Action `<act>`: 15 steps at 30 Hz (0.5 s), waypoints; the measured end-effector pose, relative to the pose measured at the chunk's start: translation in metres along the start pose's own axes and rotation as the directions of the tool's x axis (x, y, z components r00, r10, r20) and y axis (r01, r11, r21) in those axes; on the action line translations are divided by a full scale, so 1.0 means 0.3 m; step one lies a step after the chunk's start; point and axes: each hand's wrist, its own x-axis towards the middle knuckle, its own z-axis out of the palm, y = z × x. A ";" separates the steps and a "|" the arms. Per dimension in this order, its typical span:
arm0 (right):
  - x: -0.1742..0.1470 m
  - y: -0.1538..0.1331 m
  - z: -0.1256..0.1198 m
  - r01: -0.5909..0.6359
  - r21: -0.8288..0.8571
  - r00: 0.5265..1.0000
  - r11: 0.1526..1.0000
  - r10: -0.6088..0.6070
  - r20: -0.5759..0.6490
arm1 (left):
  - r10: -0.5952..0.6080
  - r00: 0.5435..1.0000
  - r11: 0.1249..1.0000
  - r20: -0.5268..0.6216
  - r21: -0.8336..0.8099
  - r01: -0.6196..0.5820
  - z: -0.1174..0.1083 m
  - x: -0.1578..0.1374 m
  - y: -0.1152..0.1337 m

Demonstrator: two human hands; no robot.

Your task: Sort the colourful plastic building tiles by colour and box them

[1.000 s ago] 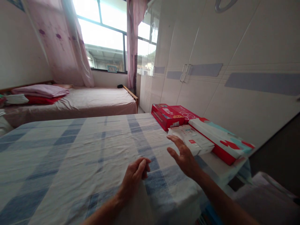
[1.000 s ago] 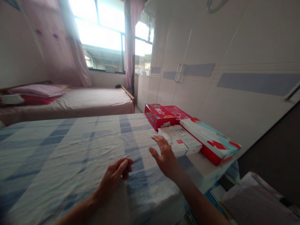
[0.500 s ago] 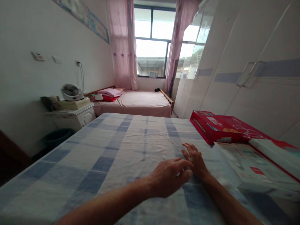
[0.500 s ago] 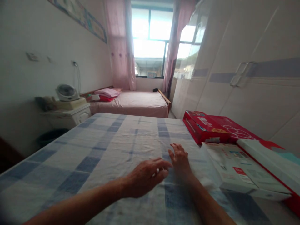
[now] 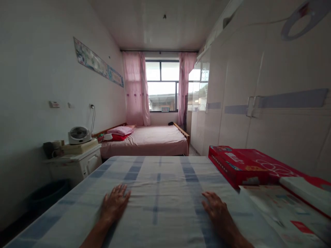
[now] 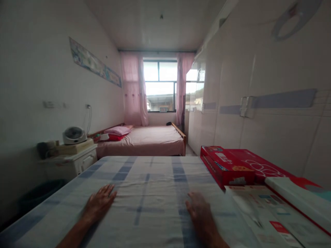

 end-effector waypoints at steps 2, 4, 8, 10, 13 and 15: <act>0.000 0.010 0.009 0.001 -0.003 1.000 1.000 -0.001 -0.021 | -0.011 1.000 1.000 0.007 0.027 0.011 0.006 0.006 0.004; 0.002 0.013 0.014 0.005 -0.005 1.000 1.000 -0.005 -0.019 | -0.009 1.000 0.999 0.010 0.053 0.008 0.016 0.014 0.001; 0.004 0.003 0.005 -0.014 -0.014 1.000 1.000 0.014 0.028 | 0.061 0.998 0.991 0.018 0.117 -0.063 0.043 0.027 -0.024; 0.004 -0.003 -0.004 -0.025 -0.015 0.998 1.000 0.025 0.060 | 0.076 0.997 0.989 0.013 0.125 -0.077 0.050 0.028 -0.034; 0.002 -0.009 -0.010 -0.031 -0.023 0.995 0.999 0.033 0.095 | 0.015 0.999 0.996 -0.030 0.090 -0.012 0.036 0.022 -0.023; 0.002 -0.008 -0.009 -0.026 -0.029 0.994 0.999 0.029 0.102 | -0.035 0.997 0.999 -0.068 0.023 0.037 0.006 0.012 0.021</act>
